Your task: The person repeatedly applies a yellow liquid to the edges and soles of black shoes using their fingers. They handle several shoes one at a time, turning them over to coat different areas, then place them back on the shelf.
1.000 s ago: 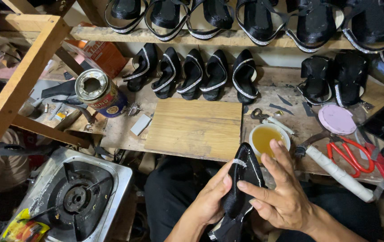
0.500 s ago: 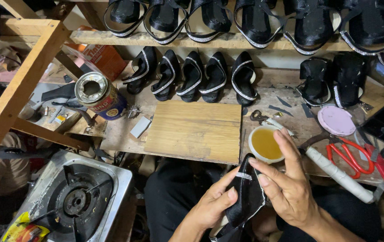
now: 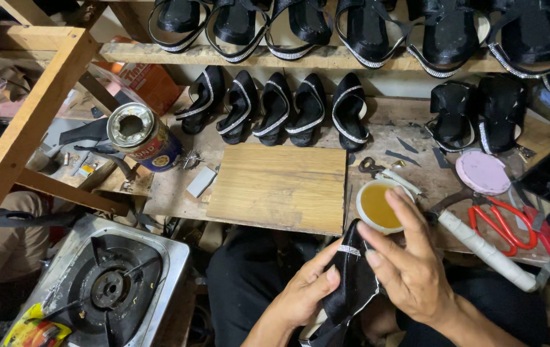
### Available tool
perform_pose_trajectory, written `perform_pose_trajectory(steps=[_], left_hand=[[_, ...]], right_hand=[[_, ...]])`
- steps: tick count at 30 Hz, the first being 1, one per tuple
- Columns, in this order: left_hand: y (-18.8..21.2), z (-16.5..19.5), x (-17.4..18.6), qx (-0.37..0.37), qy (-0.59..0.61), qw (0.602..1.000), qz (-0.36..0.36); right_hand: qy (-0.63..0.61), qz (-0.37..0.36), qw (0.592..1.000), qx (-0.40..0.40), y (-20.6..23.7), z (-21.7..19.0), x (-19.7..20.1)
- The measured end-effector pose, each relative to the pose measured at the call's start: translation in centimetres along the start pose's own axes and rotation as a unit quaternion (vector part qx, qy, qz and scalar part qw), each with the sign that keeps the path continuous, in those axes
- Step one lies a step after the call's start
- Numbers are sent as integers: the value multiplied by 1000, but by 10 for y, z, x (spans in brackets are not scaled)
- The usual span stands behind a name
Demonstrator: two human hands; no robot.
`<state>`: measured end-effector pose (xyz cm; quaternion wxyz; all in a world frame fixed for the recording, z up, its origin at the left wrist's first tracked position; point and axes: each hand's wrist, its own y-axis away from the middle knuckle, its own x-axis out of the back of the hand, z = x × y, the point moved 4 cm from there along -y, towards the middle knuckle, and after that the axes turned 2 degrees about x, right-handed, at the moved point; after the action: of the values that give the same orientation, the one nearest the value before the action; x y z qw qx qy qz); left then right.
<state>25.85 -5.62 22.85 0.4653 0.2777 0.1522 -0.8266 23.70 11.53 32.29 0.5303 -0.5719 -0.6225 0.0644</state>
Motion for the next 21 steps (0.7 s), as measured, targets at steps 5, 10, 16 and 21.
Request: perform_pose_trajectory(steps=[5, 10, 16, 21], left_hand=[[-4, 1, -2, 2, 79, 997, -7], [-6, 7, -7, 2, 105, 994, -12], [-7, 7, -7, 19, 116, 993, 15], [-12, 9, -7, 7, 102, 995, 11]], right_hand=[[-39, -32, 994, 95, 1, -2, -1], [-17, -22, 992, 121, 1, 1, -1], [-12, -24, 989, 148, 4, -1, -3], [-4, -20, 989, 149, 3, 0, -5]])
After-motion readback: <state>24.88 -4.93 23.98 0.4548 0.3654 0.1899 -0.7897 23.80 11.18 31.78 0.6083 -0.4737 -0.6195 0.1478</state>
